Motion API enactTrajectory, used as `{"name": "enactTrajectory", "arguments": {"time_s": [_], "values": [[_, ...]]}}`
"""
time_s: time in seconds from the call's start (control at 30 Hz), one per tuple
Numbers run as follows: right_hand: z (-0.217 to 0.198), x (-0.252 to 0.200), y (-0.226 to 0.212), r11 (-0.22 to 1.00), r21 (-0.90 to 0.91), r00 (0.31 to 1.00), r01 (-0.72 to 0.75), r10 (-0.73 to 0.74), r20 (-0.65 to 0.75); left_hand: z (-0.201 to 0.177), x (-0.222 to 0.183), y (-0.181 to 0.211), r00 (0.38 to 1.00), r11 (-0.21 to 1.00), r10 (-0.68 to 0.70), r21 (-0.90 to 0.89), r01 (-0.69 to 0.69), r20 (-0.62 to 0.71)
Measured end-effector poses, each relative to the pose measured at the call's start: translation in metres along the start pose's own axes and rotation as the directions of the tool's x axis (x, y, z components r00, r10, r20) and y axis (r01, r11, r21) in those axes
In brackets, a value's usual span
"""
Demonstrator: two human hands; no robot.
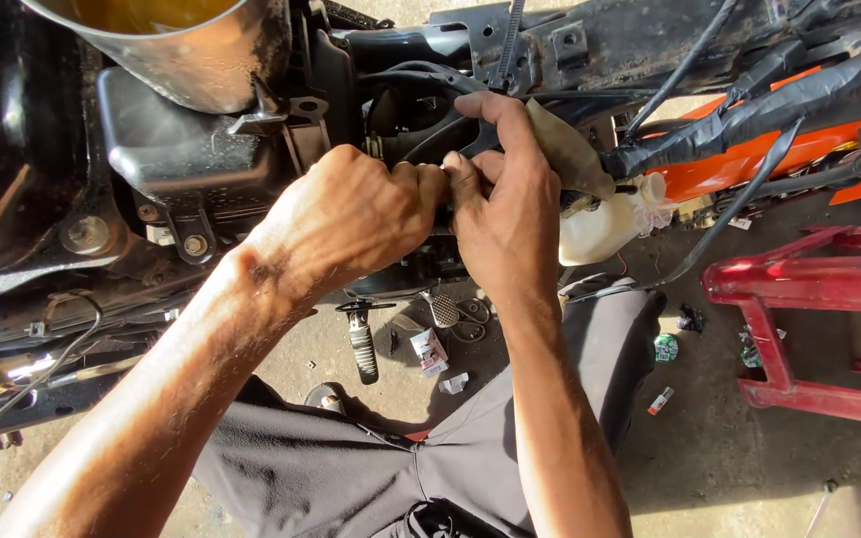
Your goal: Wrapping electrical tape around a motorcycle's wiring harness to protect and organize the electrical wires.
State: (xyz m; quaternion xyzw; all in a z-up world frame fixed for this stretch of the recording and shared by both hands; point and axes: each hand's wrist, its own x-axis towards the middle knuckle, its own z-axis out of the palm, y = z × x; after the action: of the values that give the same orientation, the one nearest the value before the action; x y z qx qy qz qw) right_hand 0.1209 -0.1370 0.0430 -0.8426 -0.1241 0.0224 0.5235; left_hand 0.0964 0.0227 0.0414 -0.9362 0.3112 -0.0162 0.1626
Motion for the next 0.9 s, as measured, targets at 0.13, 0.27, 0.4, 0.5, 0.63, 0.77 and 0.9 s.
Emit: {"name": "enactTrajectory", "arguments": {"time_s": [0.13,0.27,0.4,0.5,0.63,0.77,0.9], "values": [[-0.004,-0.001,0.0,0.999,-0.006,0.999,0.044,-0.044,0.025,0.013,-0.007,-0.005,0.987,0.989,0.033,0.151,-0.009,-0.157],[-0.005,-0.004,0.001,0.996,0.025,0.994,0.082,-0.084,0.069,0.007,-0.01,-0.015,0.936,0.976,0.07,0.218,0.007,-0.345],[-0.005,-0.007,0.005,0.987,0.016,0.986,0.158,-0.159,0.057,-0.042,-0.021,-0.042,0.887,0.983,-0.149,0.034,0.182,-0.438],[0.0,-0.004,0.003,0.997,0.009,0.996,0.082,-0.082,0.022,-0.075,-0.019,-0.022,0.988,0.989,-0.146,0.011,0.146,0.058],[0.002,-0.004,-0.004,1.0,0.018,1.0,-0.006,0.005,0.023,-0.024,-0.019,0.016,0.956,0.953,-0.286,-0.124,0.277,-0.065],[-0.001,-0.005,-0.004,0.994,-0.038,0.995,0.101,-0.1,0.028,0.006,-0.018,0.031,0.857,0.91,-0.408,-0.219,0.353,-0.314],[-0.001,-0.004,-0.001,0.989,-0.019,0.989,0.145,-0.145,0.018,0.008,-0.018,0.037,0.797,0.919,-0.392,-0.149,0.365,-0.46]]}}
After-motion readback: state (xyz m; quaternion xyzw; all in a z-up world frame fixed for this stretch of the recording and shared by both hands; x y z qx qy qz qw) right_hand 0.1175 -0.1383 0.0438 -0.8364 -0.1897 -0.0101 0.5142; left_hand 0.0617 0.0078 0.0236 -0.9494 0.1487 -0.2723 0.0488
